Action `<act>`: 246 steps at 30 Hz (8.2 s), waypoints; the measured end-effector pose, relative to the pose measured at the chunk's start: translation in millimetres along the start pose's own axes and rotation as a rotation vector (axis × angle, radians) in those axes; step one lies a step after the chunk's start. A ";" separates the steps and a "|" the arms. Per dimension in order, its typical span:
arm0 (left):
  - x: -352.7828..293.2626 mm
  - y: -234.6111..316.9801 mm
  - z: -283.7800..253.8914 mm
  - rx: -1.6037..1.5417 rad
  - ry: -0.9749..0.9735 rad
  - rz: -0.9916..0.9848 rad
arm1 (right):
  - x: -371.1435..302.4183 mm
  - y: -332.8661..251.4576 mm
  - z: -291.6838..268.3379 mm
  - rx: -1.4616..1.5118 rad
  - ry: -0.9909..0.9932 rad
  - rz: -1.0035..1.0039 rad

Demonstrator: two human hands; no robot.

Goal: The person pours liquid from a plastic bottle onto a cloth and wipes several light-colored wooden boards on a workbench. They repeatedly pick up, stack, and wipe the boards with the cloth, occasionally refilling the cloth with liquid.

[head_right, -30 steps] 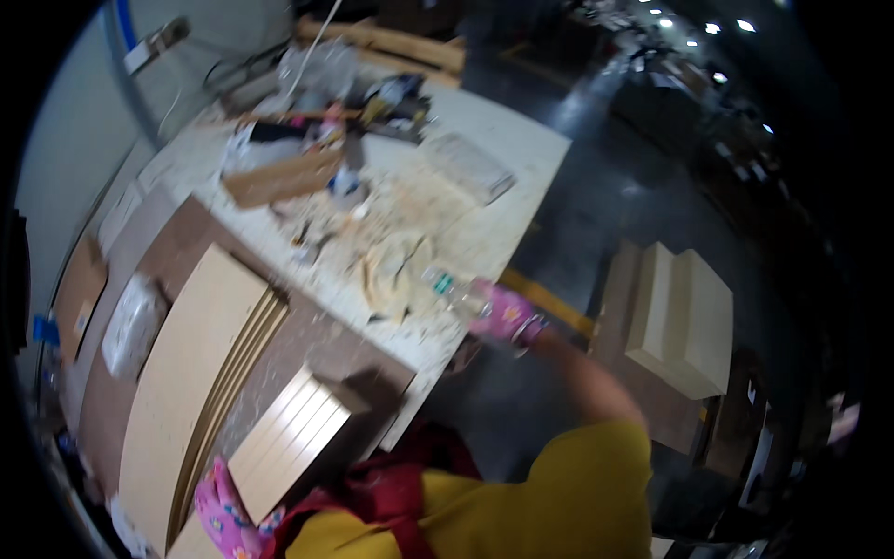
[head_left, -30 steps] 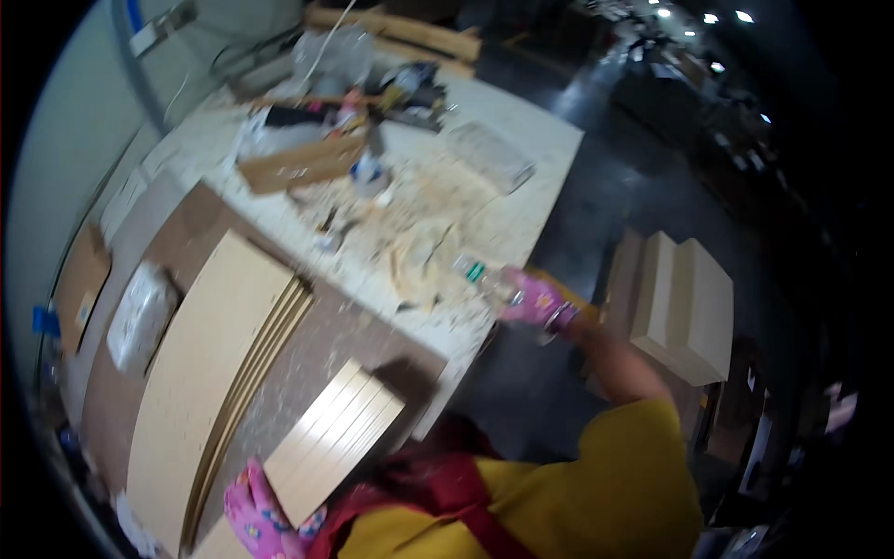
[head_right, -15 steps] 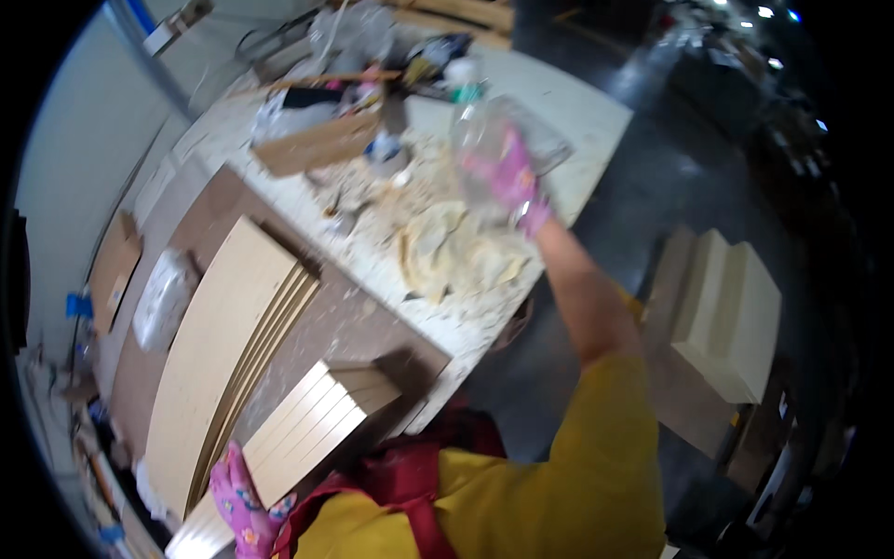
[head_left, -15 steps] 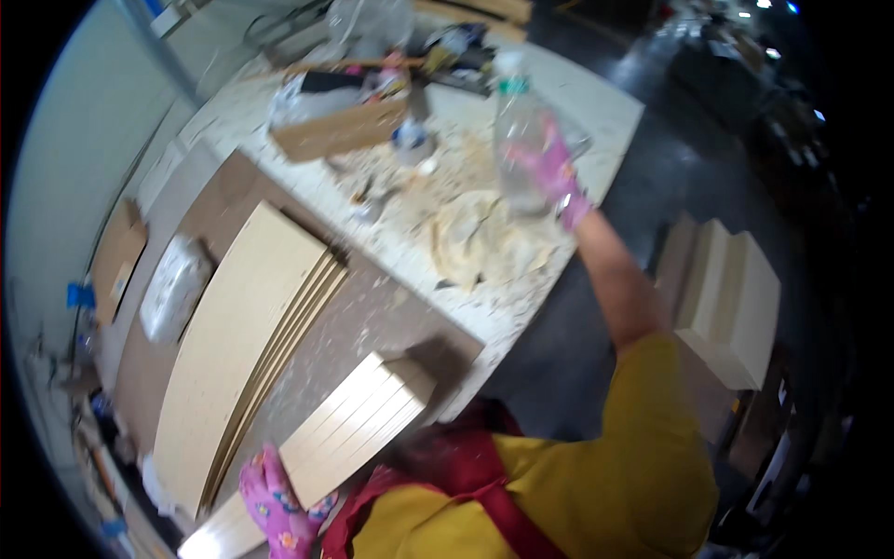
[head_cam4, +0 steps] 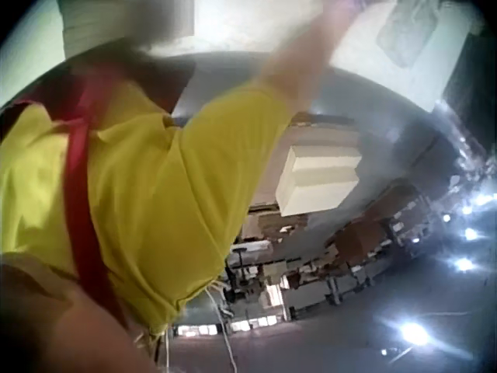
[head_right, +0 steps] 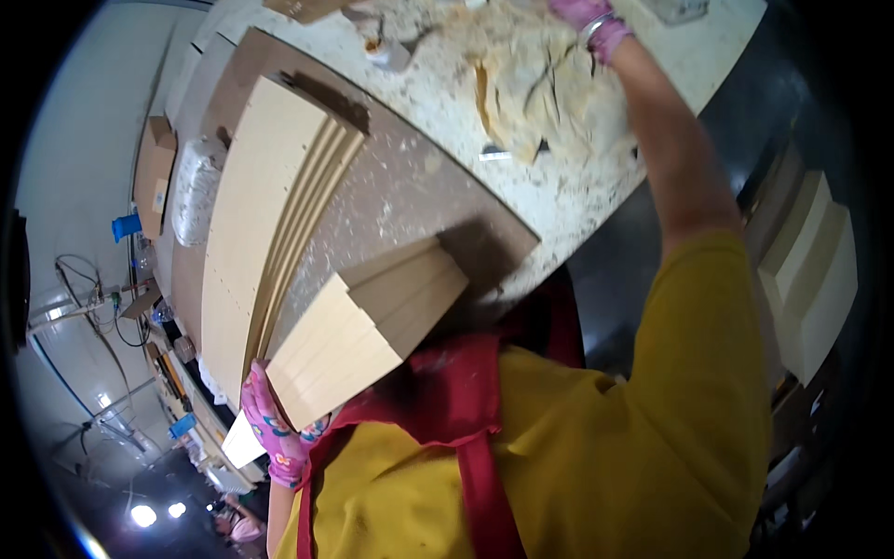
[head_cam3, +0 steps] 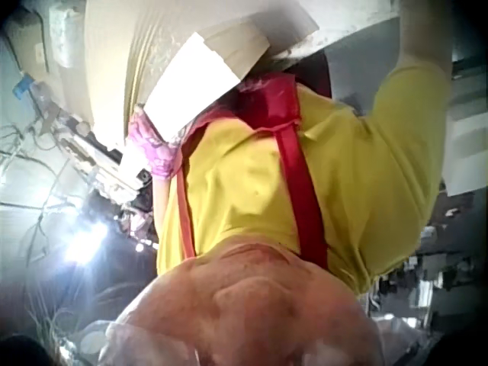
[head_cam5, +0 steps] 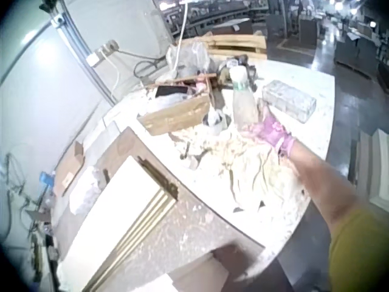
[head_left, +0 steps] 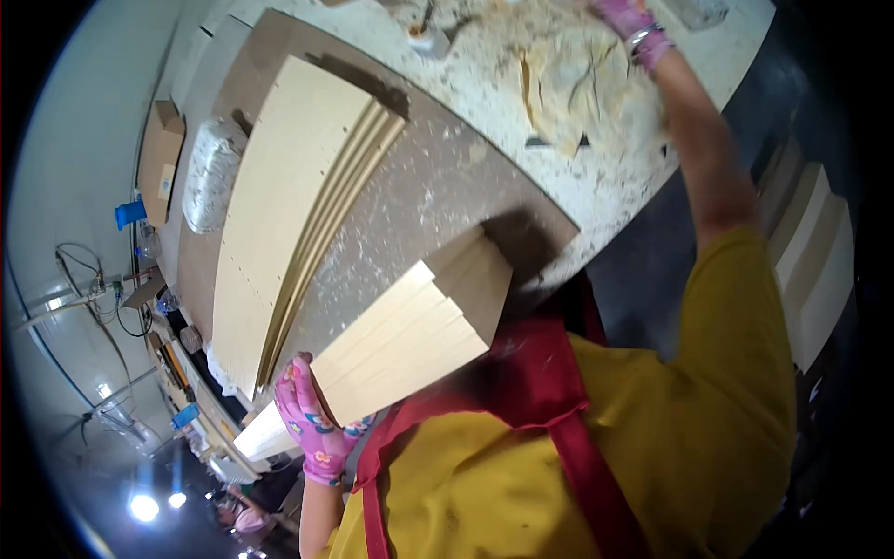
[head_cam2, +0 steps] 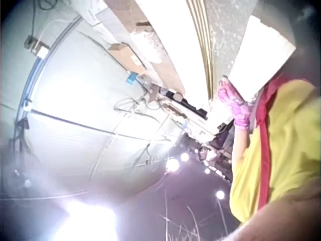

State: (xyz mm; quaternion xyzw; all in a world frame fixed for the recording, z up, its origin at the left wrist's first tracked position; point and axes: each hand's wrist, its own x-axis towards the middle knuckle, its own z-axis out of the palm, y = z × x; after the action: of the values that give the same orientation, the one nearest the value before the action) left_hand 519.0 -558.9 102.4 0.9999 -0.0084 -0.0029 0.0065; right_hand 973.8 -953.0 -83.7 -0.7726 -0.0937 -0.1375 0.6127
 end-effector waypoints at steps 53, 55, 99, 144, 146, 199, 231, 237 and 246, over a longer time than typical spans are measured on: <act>-12.8 -25.7 18.4 0.017 0.076 0.116 | -261.9 -91.2 -51.0 0.159 -0.311 0.558; -7.7 -21.0 9.7 -0.082 -0.061 -0.014 | -247.0 -108.6 -53.3 0.100 -0.273 0.453; 7.5 -5.3 9.1 -0.209 -0.070 -0.221 | -298.1 -128.8 57.1 0.094 -0.473 0.284; -176.2 -207.3 -26.4 0.053 0.011 -0.190 | -296.2 -323.4 127.4 -0.558 -0.656 -0.603; -184.7 -224.8 -20.3 -0.030 0.055 -0.166 | -323.5 -357.2 177.3 -0.519 -0.754 -0.700; -115.3 -173.5 -16.2 -0.246 0.227 0.189 | -267.6 -377.4 199.3 -0.751 -1.189 -0.169; -14.5 -63.0 -21.2 -0.283 0.181 0.507 | -288.8 -321.9 177.8 -0.776 -0.491 -0.886; -68.1 -121.0 -23.9 -0.208 0.196 0.419 | -295.1 -329.0 185.8 -0.744 -0.415 -0.772; -66.8 -101.8 -17.1 -0.313 0.309 0.501 | -291.0 -320.8 179.0 -0.765 -0.576 -0.680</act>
State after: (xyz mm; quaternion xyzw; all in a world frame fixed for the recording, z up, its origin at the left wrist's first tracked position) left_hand 454.0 -455.7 118.6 0.9423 -0.2524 0.1493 0.1616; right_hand 615.9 -697.7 78.7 -0.8716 -0.4428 -0.1349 0.1614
